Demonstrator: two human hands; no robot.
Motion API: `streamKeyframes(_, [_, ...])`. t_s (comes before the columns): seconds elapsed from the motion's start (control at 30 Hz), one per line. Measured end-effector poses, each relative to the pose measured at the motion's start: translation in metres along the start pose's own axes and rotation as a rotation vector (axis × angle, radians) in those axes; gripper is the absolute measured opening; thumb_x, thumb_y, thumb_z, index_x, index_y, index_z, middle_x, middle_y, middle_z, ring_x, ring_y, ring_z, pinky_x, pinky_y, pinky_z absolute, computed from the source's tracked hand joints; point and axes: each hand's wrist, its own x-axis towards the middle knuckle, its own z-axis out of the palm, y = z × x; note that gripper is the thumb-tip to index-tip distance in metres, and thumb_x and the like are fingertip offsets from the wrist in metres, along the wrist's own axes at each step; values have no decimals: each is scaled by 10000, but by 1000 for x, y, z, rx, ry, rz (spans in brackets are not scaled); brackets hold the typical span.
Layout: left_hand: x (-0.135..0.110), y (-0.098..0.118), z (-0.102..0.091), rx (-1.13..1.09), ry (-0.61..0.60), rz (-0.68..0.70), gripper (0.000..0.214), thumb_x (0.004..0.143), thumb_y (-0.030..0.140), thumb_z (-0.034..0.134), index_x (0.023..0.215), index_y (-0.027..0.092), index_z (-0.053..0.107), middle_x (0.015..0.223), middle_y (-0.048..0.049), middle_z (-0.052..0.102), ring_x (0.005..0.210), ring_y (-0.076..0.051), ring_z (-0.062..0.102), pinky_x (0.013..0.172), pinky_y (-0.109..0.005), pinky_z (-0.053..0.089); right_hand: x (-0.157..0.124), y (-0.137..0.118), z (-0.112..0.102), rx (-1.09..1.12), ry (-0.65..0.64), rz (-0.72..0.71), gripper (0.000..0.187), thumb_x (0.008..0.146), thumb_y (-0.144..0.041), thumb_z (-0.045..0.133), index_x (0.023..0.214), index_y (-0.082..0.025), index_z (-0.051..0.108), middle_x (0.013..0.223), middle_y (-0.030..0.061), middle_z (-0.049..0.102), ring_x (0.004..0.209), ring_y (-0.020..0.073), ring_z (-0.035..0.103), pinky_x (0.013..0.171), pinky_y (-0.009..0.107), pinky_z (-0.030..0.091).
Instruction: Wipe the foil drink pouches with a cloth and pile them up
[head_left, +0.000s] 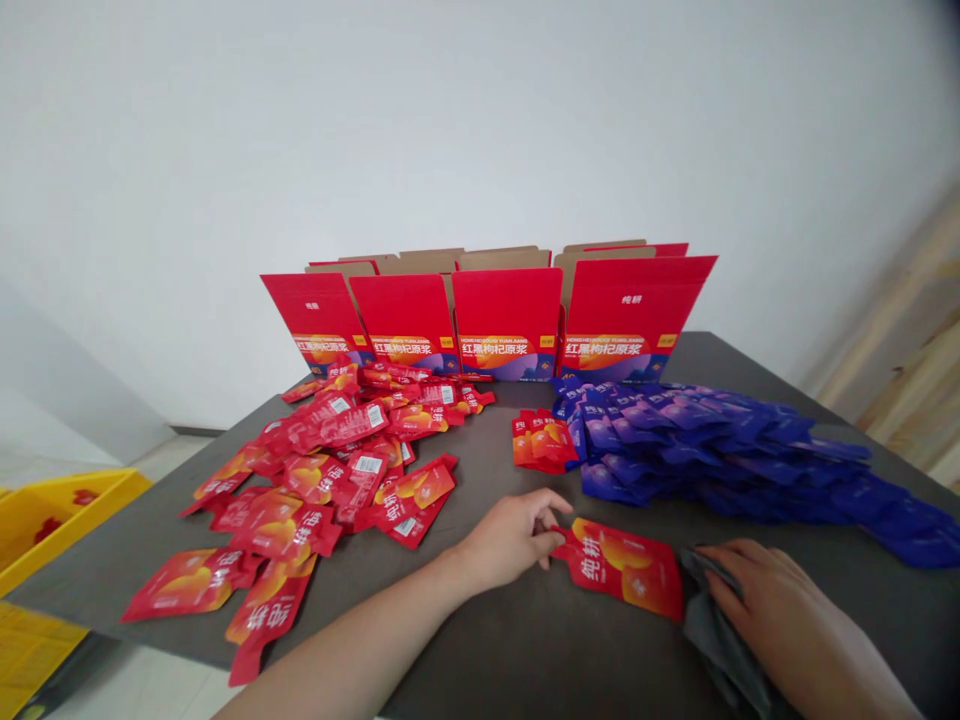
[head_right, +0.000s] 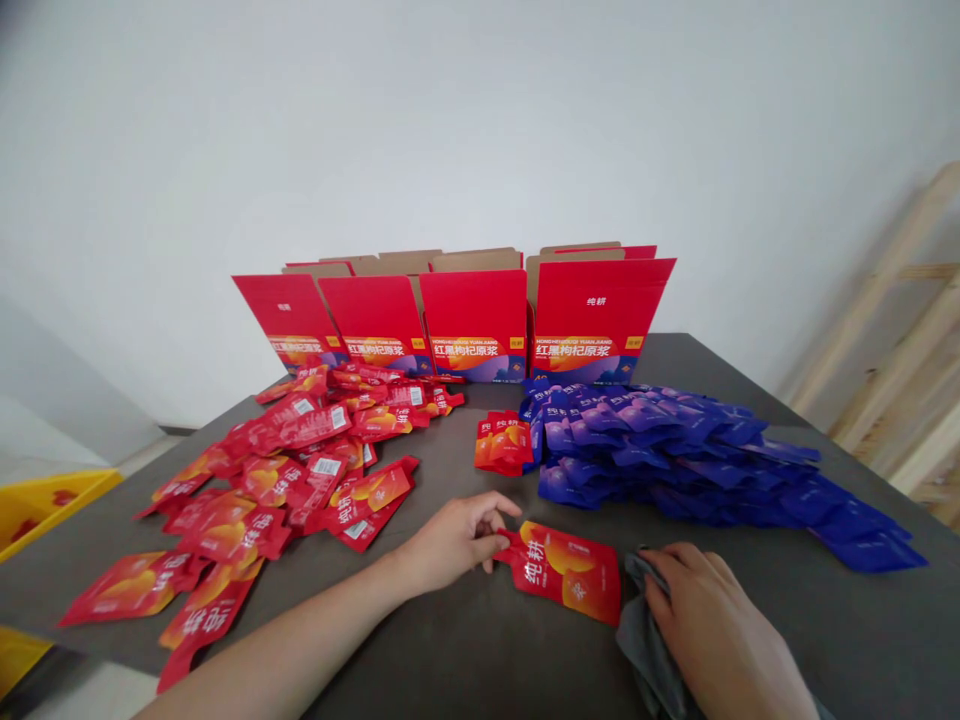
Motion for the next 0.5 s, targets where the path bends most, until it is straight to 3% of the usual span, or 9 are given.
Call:
streamKeyframes(0.13, [-3,10,-5,43,-29,114,236,811,131,614,1038,164,556,843,1,628,751,-107,596,686,-205,438,7,5,-7,64,42,22,335,875,-385,457,1030,-211,698,1048,89,680,967,248,623,890,435,495])
streamKeyframes(0.33, [-6,15,-12,241,13,188,138,842,154,572,971,170,527,816,12,605,711,-98,556,648,-195,404,18,-20,-12,116,31,7,343,886,-357,437,1058,-197,687,1074,101,665,995,240,606,930,427,468])
streamKeyframes(0.5, [-6,17,-21,505,61,327,57,855,176,552,896,178,512,850,-3,610,737,-110,554,669,-209,403,16,-17,-12,135,62,3,361,892,-409,433,1090,-220,668,1108,80,651,1032,237,593,938,436,464])
